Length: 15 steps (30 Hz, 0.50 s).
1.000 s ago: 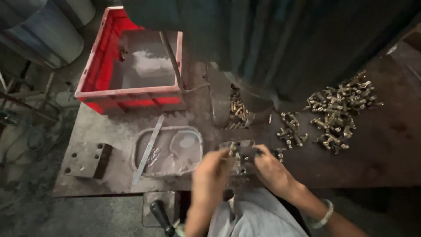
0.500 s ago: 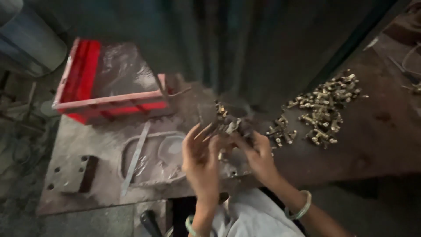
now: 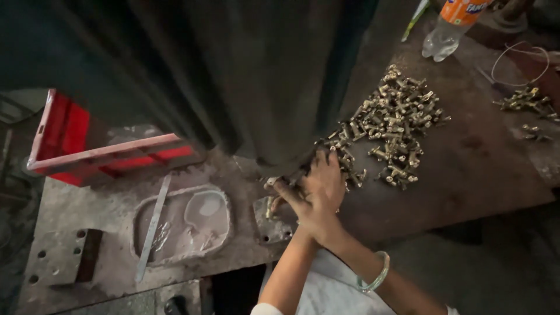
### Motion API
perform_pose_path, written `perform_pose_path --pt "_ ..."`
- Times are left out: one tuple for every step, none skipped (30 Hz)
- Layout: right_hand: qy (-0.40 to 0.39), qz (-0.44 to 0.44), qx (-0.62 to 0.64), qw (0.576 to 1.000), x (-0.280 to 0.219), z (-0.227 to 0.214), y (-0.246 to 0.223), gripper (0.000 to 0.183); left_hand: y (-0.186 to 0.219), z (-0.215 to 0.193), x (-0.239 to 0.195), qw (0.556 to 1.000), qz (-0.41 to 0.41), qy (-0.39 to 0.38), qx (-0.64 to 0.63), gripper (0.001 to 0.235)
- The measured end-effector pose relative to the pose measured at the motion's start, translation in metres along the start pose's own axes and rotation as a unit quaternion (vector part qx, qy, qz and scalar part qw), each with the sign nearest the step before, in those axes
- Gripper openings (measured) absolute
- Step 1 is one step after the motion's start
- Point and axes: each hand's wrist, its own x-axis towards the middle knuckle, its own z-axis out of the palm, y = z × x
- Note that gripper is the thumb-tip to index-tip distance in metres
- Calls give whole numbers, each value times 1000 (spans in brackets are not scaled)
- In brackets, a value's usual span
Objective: Drilling or tapping small brass metal parts using a drill press machine.
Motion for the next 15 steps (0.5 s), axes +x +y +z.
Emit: perform_pose_path --pt "-67 102 256 959 -9 10 6 26 0 0 0 991 68 114 1 39" --pt "-129 193 491 840 -20 20 13 27 0 0 -1 965 134 225 1 47" --pt "-130 197 490 839 -16 17 9 27 2 1 1 966 133 222 0 47" --pt "-144 250 541 790 -12 13 6 27 4 2 3 978 130 163 -10 33" --pt "-157 302 590 732 -7 10 0 27 4 2 3 987 125 103 -18 20" --pt "-158 306 591 730 -14 9 -2 27 1 3 -2 987 122 99 -18 20" --pt "-160 287 580 745 -13 9 1 28 2 1 2 983 126 120 -62 24" --pt "-162 268 569 761 -12 10 5 29 3 -1 7 976 130 140 -106 29" --pt "-161 267 569 761 -12 10 5 29 -1 17 3 976 131 140 -105 29" --pt "-163 270 569 759 -13 11 6 29 -5 36 -1 930 139 211 -268 30" --pt "-165 275 570 756 -15 12 6 29 -11 56 -7 854 141 271 -422 33" --pt "-163 277 571 755 -12 9 6 29 -16 57 -26 855 141 269 -421 33" --pt "-173 273 505 800 -12 6 5 29 -22 59 -49 776 11 170 -607 28" --pt "-182 268 436 840 -12 2 3 29 -28 60 -73 644 -123 65 -752 25" --pt "-185 266 436 839 -10 4 13 29 -32 68 -96 643 -124 67 -753 25"
